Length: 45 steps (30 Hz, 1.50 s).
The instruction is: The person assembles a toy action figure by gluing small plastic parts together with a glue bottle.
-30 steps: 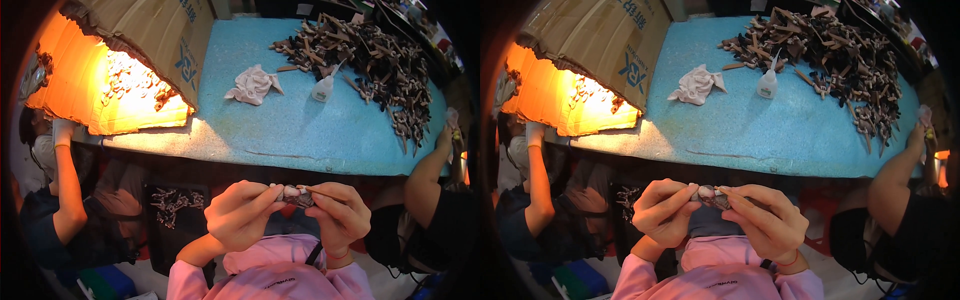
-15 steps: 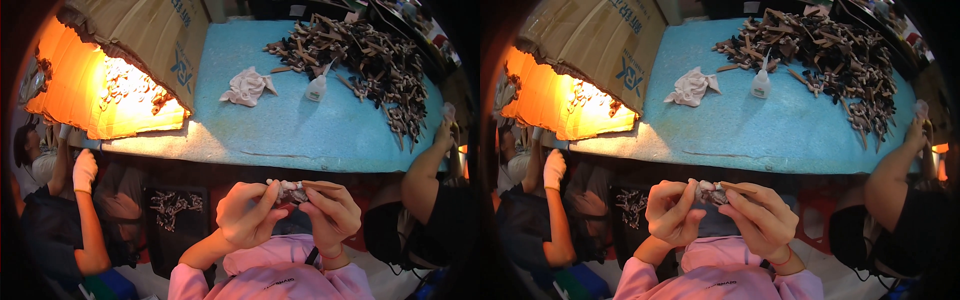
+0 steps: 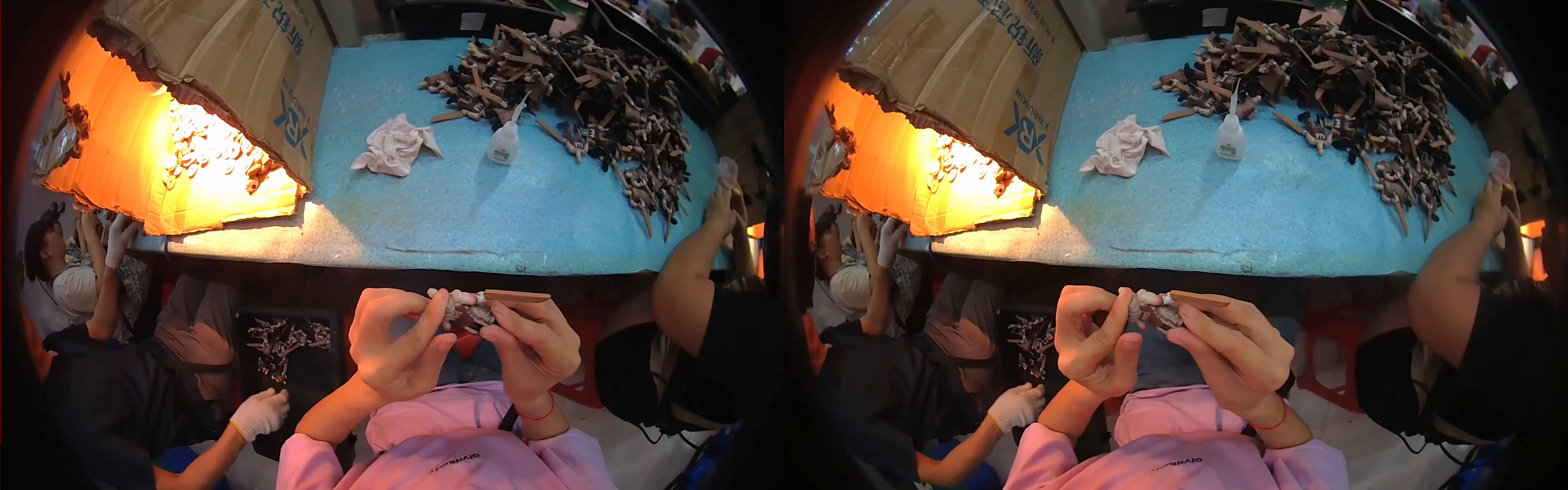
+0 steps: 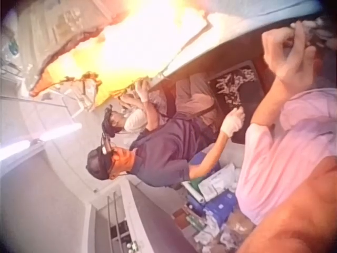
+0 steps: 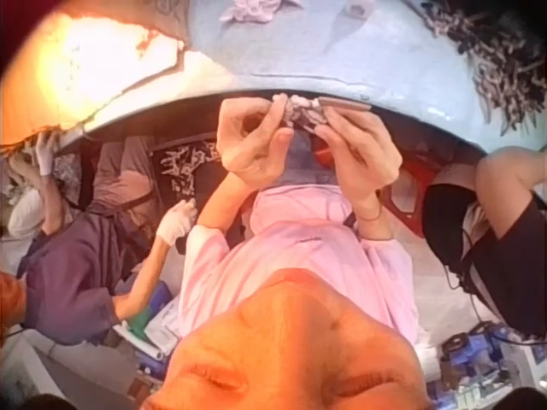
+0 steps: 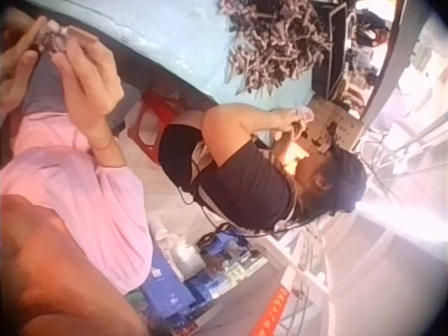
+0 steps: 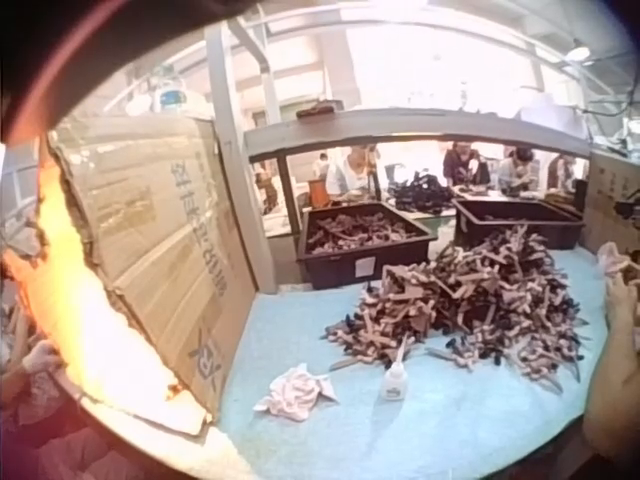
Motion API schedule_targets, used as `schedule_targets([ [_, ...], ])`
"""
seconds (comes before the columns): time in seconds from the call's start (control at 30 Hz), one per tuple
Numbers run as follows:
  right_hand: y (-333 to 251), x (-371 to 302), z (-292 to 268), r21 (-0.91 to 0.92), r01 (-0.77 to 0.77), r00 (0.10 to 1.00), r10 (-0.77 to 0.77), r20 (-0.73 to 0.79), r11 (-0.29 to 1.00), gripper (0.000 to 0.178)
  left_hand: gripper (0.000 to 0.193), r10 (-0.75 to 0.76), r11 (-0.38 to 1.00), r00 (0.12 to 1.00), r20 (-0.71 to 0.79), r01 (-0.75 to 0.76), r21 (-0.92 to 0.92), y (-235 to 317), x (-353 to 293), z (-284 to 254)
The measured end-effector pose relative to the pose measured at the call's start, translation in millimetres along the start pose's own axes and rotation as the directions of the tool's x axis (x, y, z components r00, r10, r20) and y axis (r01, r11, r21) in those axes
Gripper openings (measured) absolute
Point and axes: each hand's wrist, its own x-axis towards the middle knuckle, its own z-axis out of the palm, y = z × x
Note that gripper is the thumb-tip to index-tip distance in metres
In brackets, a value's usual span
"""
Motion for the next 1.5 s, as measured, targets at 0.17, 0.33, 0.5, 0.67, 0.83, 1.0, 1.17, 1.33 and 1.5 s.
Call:
schedule_targets([
  [0.17, -0.2, -2.2, 0.2, -0.036, -0.002, 1.000, 0.001, -0.017, 0.999, 0.032, 0.033, 0.006, 1.000, 1.000, 0.019, -0.007, 0.028, 0.1, 0.2, -2.6],
  [0.33, -5.3, 2.2, 0.5, -0.057, 0.007, 1.000, -0.009, -0.021, 0.998, 0.030, 0.024, -0.274, 0.867, 0.957, 0.095, 0.288, -0.407, -3.5, 0.7, -4.7],
  [0.5, -4.1, 5.9, 3.2, -0.068, 0.013, 0.998, -0.017, -0.055, 0.998, 0.031, 0.027, -0.426, 0.730, 0.893, 0.145, 0.434, -0.527, -1.9, -0.6, -0.3],
  [0.67, -4.9, 3.8, 0.3, -0.077, 0.045, 0.998, -0.048, -0.039, 0.996, 0.032, 0.029, -0.452, 0.623, 0.878, 0.156, 0.436, -0.650, -2.4, -2.2, 3.4],
  [0.83, -3.1, 0.0, 2.2, -0.022, 0.044, 0.998, -0.045, -0.043, 0.999, 0.031, 0.032, -0.437, 0.505, 0.876, 0.204, 0.427, -0.750, -4.4, -4.4, 2.8],
  [1.0, 3.6, -3.2, 1.6, -0.007, 0.047, 0.998, -0.047, -0.051, 0.999, 0.030, 0.066, -0.571, 0.094, 0.666, 0.481, 0.635, -0.767, 1.5, 9.4, 6.5],
  [1.17, 10.6, -4.4, 0.7, 0.070, 0.099, 0.994, -0.095, -0.059, 0.993, 0.028, 0.063, -0.346, -0.198, 0.559, 0.754, 0.742, -0.641, -2.8, 4.5, -4.1],
  [1.33, 22.5, -7.6, 5.0, 0.202, 0.121, 0.992, -0.110, -0.065, 0.972, 0.027, 0.048, -0.362, -0.238, 0.619, 0.697, 0.661, -0.711, 1.2, 1.8, -3.4],
  [1.5, 36.8, -3.9, 2.7, 0.240, 0.163, 0.987, -0.157, -0.045, 0.957, 0.021, 0.047, -0.340, -0.158, 0.592, 0.731, 0.730, -0.665, -6.6, -0.8, -7.3],
])
